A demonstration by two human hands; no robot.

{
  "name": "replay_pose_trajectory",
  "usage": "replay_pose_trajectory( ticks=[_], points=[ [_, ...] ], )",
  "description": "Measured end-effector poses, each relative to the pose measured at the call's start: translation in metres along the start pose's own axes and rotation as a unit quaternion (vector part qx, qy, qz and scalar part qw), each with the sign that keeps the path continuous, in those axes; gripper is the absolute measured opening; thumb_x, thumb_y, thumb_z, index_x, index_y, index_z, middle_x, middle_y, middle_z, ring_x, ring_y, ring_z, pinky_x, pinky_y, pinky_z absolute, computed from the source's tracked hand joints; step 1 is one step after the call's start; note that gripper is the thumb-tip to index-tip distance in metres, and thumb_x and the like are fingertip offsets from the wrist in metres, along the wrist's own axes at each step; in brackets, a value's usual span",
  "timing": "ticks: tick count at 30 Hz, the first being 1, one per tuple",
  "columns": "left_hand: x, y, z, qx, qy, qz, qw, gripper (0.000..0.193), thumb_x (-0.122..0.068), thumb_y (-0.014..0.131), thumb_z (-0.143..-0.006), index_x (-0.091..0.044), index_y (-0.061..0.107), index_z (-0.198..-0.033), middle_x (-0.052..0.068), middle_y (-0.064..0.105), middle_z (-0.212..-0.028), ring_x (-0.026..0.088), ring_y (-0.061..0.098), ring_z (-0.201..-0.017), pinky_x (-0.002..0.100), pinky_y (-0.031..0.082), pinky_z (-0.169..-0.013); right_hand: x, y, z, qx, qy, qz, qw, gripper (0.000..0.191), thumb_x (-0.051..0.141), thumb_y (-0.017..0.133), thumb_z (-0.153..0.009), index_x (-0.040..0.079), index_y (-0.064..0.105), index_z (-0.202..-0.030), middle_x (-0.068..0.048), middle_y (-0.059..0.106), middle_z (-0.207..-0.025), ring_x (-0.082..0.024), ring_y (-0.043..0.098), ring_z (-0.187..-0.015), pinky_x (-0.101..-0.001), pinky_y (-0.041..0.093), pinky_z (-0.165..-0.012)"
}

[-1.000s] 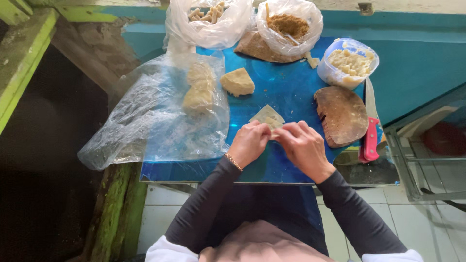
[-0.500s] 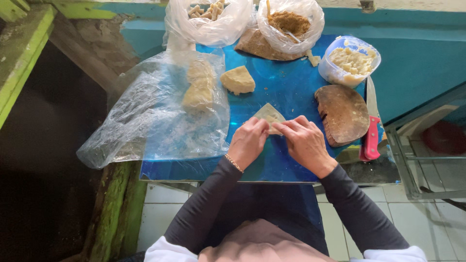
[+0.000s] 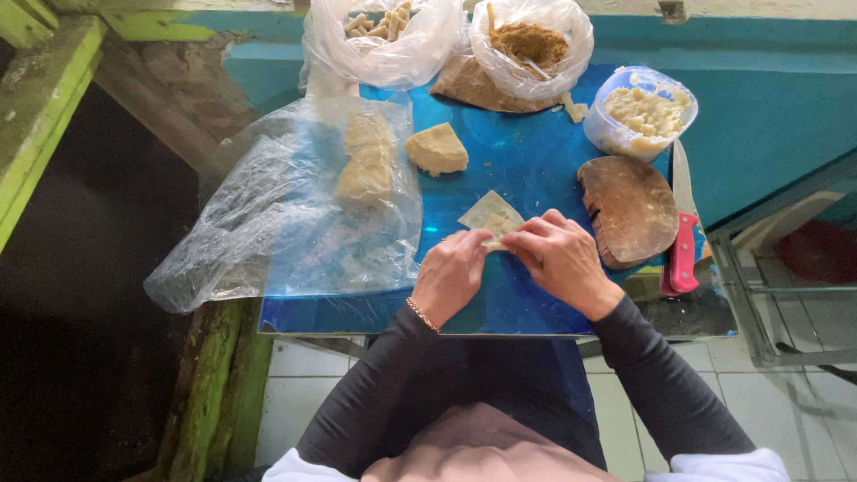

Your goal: The person sits at a small blue table and folds small square dough pieces, placing a spoonful of filling from a plastic container onto a dough square and pinching the dough closed around it, setting the folded pastries in a row on the table. They repeat this for successive dough squares, occasionally reaching into a bag of filling.

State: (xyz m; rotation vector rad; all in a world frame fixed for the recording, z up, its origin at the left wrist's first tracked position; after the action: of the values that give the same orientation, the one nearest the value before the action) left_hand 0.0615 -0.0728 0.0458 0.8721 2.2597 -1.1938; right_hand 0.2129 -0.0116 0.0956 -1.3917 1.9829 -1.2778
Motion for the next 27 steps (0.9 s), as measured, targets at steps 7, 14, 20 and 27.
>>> replay_pose_trajectory(
  ticks=[7,14,20,27],
  points=[
    [0.002,0.004,-0.002,-0.002,0.0,-0.034,0.999,0.009,-0.011,0.069,-0.089,-0.008,0.072,-0.097,0.012,0.067,-0.097,0.033,0.066,-0.097,0.042,0.054,-0.083,-0.001,0.003,0.0,-0.005,0.031,0.002,1.0,0.007,0.019,0.076,-0.087,0.013,0.076,-0.091,-0.002,0.067,-0.085,-0.026,0.062,-0.084,-0.0387,0.052,-0.072],
    [0.001,0.004,-0.003,-0.025,-0.022,-0.024,0.999,0.009,-0.01,0.068,-0.089,-0.008,0.072,-0.096,0.011,0.065,-0.097,0.032,0.065,-0.097,0.043,0.053,-0.082,0.002,0.003,0.005,-0.019,0.046,0.01,0.999,0.004,0.018,0.075,-0.088,0.014,0.075,-0.09,-0.002,0.068,-0.086,-0.025,0.064,-0.085,-0.0377,0.053,-0.071],
    [0.001,0.007,-0.008,-0.01,-0.049,-0.032,0.998,0.005,-0.012,0.069,-0.088,-0.011,0.072,-0.092,0.009,0.065,-0.095,0.032,0.066,-0.094,0.042,0.054,-0.078,-0.005,0.006,-0.004,0.03,0.028,0.024,0.999,0.032,0.02,0.075,-0.084,0.012,0.074,-0.115,-0.003,0.067,-0.085,-0.027,0.062,-0.084,-0.0412,0.052,-0.072],
    [0.004,0.002,-0.003,0.007,-0.055,0.026,0.998,0.015,-0.009,0.067,-0.088,-0.014,0.076,-0.099,0.009,0.067,-0.097,0.03,0.067,-0.095,0.041,0.054,-0.081,0.002,0.005,0.006,0.025,0.034,0.007,0.999,0.014,0.019,0.075,-0.086,0.019,0.073,-0.1,-0.002,0.063,-0.088,-0.025,0.062,-0.088,-0.0396,0.051,-0.073]
  ],
)
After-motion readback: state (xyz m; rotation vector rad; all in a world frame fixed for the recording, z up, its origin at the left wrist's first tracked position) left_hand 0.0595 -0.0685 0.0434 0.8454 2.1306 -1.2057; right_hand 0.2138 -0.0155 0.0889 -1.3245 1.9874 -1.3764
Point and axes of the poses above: each hand's wrist, its own z-axis away from the middle knuckle, its own y-axis out of the palm, x = y × z, the point moved 5 cm from there along -z, towards the middle knuckle
